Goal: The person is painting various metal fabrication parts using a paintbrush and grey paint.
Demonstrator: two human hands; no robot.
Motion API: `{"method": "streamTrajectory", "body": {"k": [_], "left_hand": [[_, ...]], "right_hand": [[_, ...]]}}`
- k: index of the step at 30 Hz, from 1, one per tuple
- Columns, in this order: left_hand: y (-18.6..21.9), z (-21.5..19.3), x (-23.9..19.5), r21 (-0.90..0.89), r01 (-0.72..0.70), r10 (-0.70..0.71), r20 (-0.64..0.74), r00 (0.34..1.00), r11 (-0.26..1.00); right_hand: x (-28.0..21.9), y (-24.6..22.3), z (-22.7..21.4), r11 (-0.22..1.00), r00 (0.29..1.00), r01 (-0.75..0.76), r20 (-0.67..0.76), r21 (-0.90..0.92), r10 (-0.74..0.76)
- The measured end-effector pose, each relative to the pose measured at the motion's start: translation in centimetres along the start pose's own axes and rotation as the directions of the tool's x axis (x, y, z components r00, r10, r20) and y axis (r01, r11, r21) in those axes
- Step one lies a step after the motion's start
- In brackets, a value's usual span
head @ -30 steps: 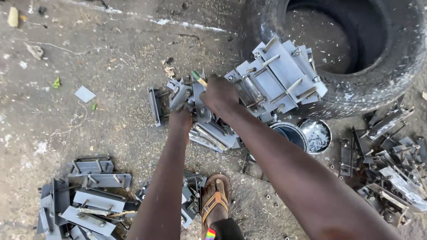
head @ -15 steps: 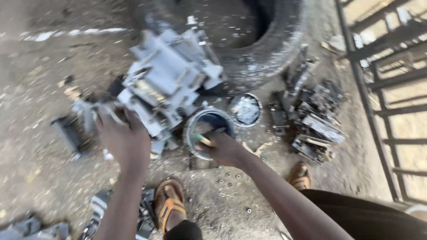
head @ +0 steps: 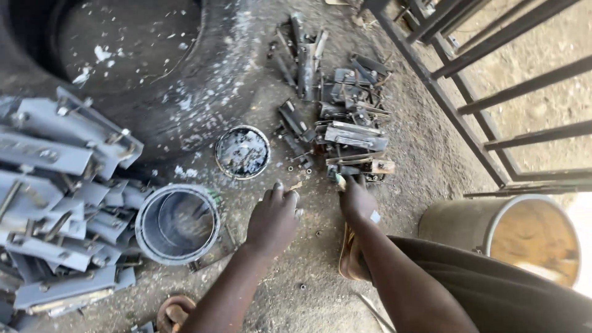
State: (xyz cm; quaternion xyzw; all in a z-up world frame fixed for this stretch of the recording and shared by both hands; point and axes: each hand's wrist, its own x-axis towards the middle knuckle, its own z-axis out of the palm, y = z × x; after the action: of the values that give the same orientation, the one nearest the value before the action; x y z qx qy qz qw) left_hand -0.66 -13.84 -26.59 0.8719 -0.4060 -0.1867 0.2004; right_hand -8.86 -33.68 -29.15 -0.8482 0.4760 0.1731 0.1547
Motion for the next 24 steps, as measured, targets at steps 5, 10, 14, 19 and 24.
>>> {"method": "streamTrajectory", "body": {"k": [5,10,14,19,24], "left_hand": [[3.6,-4.3,-0.8,-0.29,0.244,-0.214,0.132,0.968,0.925],[6.3,-12.1,-2.7,-0.454,0.405,-0.362,0.184,0.914,0.793],[8.4,-18.4,-6.1,-0.625,0.438,-0.501,0.085,0.861,0.646],[10.5,-21.6,-9.4,-0.702,0.608,-0.706,0.212,0.676,0.372],[10.7,-20.7,-7.5,-0.728,0.478,-0.658,0.05,0.751,0.49]], "right_hand": [[5.6,3.9,5.6,0.998,0.999,0.044,-0.002,0.037,-0.044],[6.4,1.8,0.7,0.917,0.998,0.054,0.019,0.394,-0.066],[5.4,-1.0,-4.0,0.376,0.995,-0.059,0.026,0.925,0.091],[-2.5,-4.9,-17.1,0.1,0.965,-0.113,0.133,0.989,-0.226],[-8.0,-9.9,-21.8,0.147,0.787,-0.027,0.112,0.989,-0.607]]}}
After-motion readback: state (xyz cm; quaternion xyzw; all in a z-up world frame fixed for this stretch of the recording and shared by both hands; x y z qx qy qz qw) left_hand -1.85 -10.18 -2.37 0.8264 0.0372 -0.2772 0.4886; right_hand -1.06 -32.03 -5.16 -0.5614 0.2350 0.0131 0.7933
